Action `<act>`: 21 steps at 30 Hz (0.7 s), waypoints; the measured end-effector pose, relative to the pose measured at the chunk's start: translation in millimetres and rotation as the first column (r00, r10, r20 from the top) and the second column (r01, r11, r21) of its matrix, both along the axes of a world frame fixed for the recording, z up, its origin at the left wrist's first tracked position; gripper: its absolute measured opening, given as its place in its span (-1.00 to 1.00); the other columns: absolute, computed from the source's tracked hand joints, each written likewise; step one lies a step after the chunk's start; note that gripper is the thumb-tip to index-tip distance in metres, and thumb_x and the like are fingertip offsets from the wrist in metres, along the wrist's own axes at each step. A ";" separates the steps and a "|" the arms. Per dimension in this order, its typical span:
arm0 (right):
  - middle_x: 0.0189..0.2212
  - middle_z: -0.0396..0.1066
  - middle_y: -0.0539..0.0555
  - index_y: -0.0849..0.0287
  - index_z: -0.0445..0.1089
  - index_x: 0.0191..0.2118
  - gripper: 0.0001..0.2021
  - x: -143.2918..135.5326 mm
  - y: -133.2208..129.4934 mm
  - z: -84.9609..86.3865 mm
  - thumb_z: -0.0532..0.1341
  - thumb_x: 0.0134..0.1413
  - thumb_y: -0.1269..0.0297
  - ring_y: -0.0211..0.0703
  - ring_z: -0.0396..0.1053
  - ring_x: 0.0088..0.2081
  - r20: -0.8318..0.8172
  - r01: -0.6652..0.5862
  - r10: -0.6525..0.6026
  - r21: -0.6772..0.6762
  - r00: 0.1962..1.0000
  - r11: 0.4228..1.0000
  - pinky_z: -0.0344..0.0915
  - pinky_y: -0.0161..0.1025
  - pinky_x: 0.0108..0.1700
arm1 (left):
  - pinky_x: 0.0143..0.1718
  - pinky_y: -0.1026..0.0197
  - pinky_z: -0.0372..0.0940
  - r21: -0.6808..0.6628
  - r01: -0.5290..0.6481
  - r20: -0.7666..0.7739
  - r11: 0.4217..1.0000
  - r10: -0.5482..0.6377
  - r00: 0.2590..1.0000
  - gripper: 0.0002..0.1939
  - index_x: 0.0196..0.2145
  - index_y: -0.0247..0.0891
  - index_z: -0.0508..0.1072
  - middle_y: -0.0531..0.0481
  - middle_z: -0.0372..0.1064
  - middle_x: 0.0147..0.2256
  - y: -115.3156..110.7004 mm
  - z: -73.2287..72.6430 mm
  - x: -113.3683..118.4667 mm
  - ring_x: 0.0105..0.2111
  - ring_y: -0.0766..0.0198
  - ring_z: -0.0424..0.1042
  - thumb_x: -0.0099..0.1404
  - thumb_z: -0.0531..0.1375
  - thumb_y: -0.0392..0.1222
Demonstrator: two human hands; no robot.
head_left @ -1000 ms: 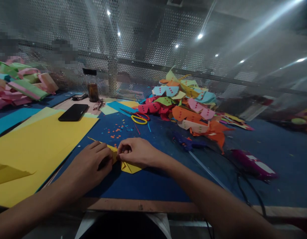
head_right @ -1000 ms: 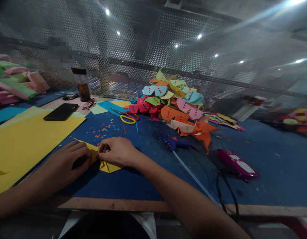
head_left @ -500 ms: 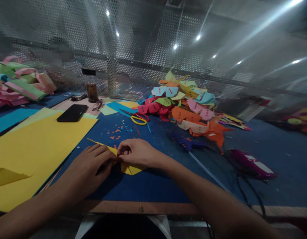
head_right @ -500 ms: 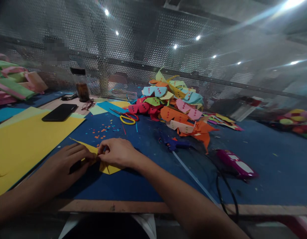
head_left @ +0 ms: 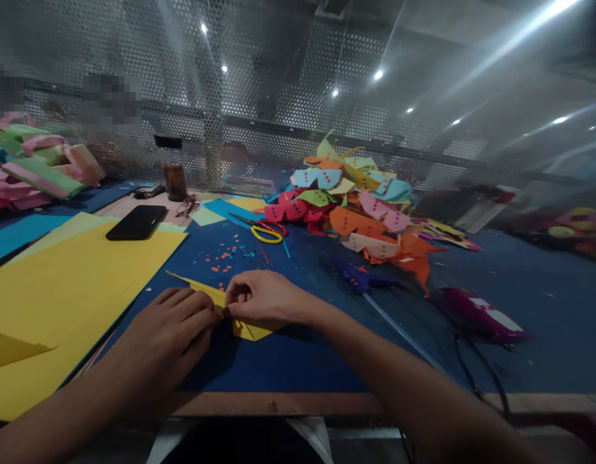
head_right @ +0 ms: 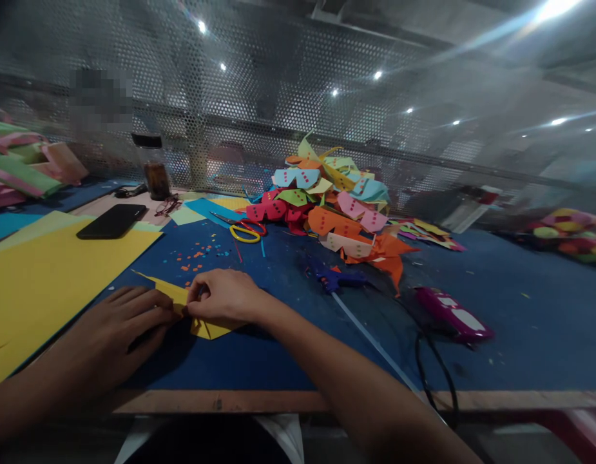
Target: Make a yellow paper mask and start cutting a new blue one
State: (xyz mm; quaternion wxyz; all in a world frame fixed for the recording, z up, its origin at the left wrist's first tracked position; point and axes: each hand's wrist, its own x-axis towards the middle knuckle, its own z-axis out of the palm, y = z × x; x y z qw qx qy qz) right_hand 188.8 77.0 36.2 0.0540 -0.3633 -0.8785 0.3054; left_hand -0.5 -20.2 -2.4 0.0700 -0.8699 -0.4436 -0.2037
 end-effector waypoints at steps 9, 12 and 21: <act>-0.39 0.50 -0.07 0.07 0.50 -0.34 -0.87 -2.6 -10.3 0.4 0.26 -0.10 0.27 -0.27 0.36 -0.39 0.005 0.035 -0.035 0.093 0.999 0.995 0.07 -0.35 -0.43 | -0.18 0.10 0.32 0.068 0.021 0.069 0.997 -0.026 0.997 -0.71 -0.25 -0.14 0.54 -0.06 0.49 -0.28 -7.5 -1.2 -1.0 -0.28 0.16 0.44 0.33 0.03 -0.38; -0.38 0.50 -0.06 0.07 0.50 -0.36 -0.87 -4.2 -13.3 0.0 0.27 -0.13 0.25 -0.26 0.34 -0.39 0.013 0.055 -0.057 0.120 0.998 0.991 0.08 -0.33 -0.42 | -0.20 0.10 0.34 0.092 0.035 0.052 0.995 -0.040 0.998 -0.70 -0.24 -0.15 0.53 -0.07 0.51 -0.27 -9.6 -0.8 -1.6 -0.29 0.15 0.46 0.31 0.03 -0.41; -0.37 0.51 -0.06 0.06 0.49 -0.39 -0.88 -7.0 -12.7 -1.2 0.26 -0.13 0.22 -0.26 0.33 -0.41 0.031 0.080 -0.084 0.119 0.996 0.990 0.05 -0.33 -0.43 | -0.28 0.11 0.37 0.098 0.041 0.000 0.994 -0.042 0.999 -0.69 -0.19 -0.18 0.49 -0.07 0.52 -0.25 -11.5 -0.6 -3.1 -0.33 0.15 0.48 0.30 0.01 -0.43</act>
